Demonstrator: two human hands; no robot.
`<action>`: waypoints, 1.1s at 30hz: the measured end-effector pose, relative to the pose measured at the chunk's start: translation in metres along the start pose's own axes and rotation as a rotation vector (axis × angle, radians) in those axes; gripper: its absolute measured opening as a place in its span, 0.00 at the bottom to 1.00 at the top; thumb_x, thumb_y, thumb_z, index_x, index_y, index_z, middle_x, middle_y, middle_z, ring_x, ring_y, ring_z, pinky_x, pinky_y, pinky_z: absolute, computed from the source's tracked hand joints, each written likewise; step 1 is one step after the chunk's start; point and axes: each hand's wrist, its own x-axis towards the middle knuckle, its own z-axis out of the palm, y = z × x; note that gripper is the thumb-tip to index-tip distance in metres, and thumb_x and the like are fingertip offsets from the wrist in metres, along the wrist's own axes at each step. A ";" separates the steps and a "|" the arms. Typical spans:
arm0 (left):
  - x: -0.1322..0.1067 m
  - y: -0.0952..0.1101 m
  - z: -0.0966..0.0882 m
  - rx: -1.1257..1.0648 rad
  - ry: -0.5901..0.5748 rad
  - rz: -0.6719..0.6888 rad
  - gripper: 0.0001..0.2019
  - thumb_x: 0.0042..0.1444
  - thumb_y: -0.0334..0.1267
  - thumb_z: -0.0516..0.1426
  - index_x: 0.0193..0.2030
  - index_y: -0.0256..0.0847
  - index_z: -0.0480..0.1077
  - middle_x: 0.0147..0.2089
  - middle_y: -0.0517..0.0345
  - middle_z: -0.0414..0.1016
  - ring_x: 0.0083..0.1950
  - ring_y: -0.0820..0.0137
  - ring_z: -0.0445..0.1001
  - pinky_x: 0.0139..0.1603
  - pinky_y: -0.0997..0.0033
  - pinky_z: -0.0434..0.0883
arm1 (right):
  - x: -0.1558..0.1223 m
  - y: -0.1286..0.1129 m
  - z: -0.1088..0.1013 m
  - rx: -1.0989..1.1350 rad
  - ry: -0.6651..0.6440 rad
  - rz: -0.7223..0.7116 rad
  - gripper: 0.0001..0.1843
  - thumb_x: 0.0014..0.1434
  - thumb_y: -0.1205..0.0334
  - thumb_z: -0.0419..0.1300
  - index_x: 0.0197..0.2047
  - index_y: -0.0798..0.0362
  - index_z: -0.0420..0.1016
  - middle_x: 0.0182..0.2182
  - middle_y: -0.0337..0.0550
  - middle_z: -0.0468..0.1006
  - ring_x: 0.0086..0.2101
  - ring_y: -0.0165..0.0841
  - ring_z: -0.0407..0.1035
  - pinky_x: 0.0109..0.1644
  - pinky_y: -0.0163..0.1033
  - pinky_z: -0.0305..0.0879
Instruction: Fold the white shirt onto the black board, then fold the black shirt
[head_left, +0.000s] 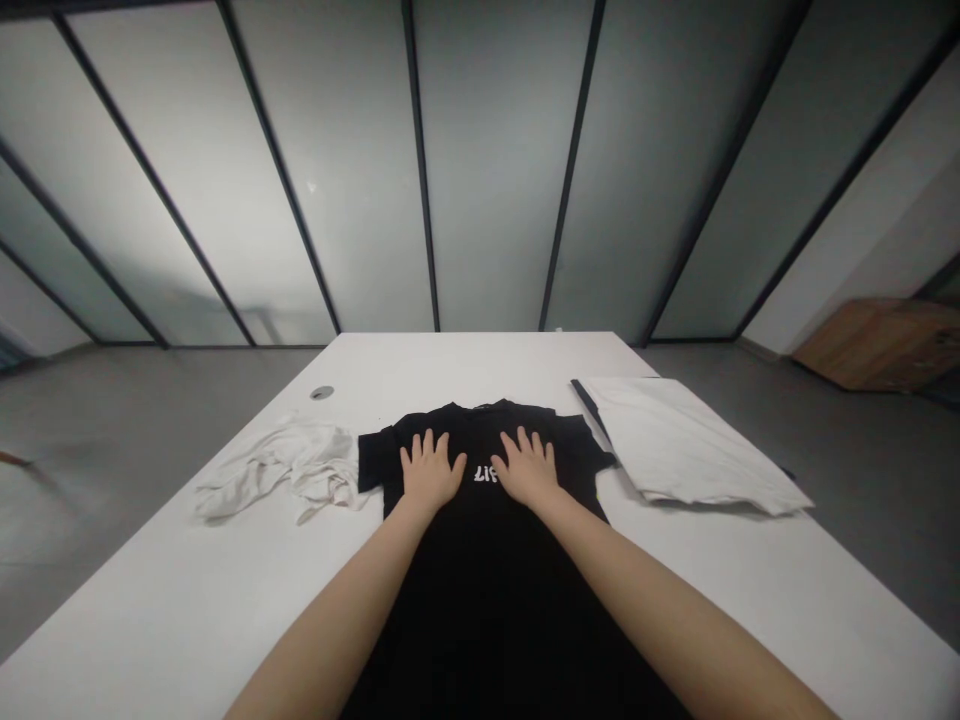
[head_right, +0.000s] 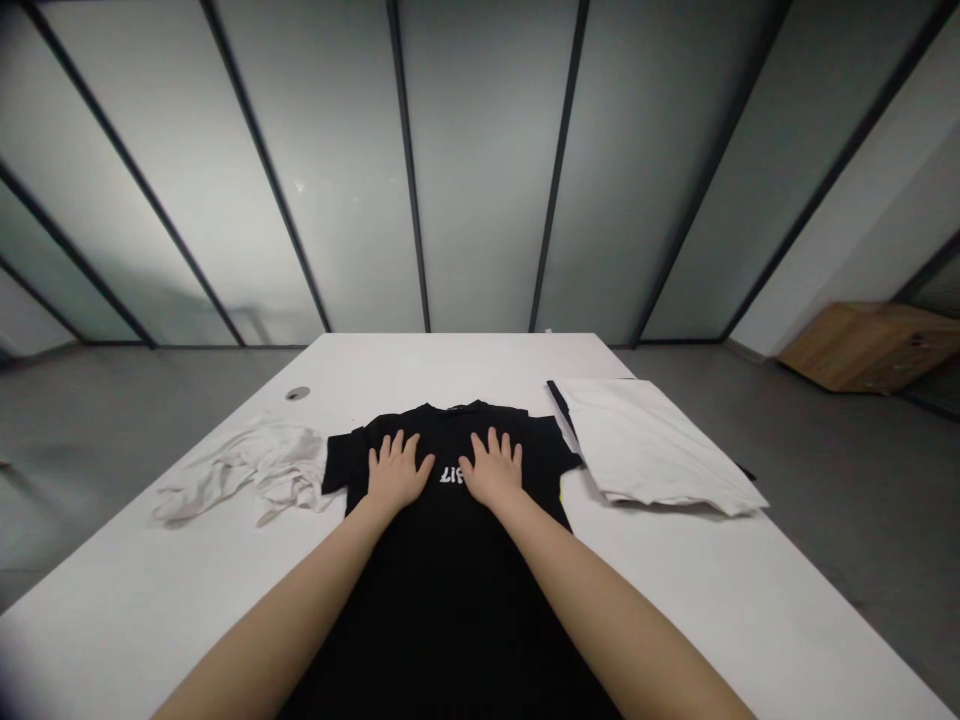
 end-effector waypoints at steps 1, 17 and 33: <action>-0.001 -0.006 0.002 0.004 0.004 -0.008 0.32 0.72 0.55 0.48 0.76 0.41 0.62 0.80 0.38 0.56 0.80 0.39 0.52 0.76 0.35 0.52 | -0.002 0.003 0.000 0.000 -0.003 0.006 0.38 0.74 0.40 0.46 0.80 0.47 0.55 0.79 0.55 0.49 0.75 0.60 0.44 0.75 0.66 0.38; 0.040 -0.085 -0.013 0.109 0.074 -0.240 0.34 0.69 0.54 0.48 0.72 0.32 0.67 0.75 0.28 0.63 0.74 0.33 0.60 0.69 0.29 0.58 | 0.032 0.090 -0.011 -0.019 0.153 0.311 0.41 0.72 0.47 0.46 0.78 0.64 0.55 0.76 0.67 0.53 0.74 0.66 0.46 0.74 0.68 0.41; 0.060 0.007 0.013 -0.003 -0.054 0.088 0.35 0.72 0.52 0.45 0.79 0.35 0.58 0.80 0.39 0.55 0.81 0.46 0.51 0.78 0.40 0.51 | 0.045 -0.023 -0.004 0.016 0.001 -0.179 0.35 0.74 0.51 0.46 0.78 0.57 0.59 0.78 0.54 0.54 0.75 0.52 0.47 0.77 0.56 0.41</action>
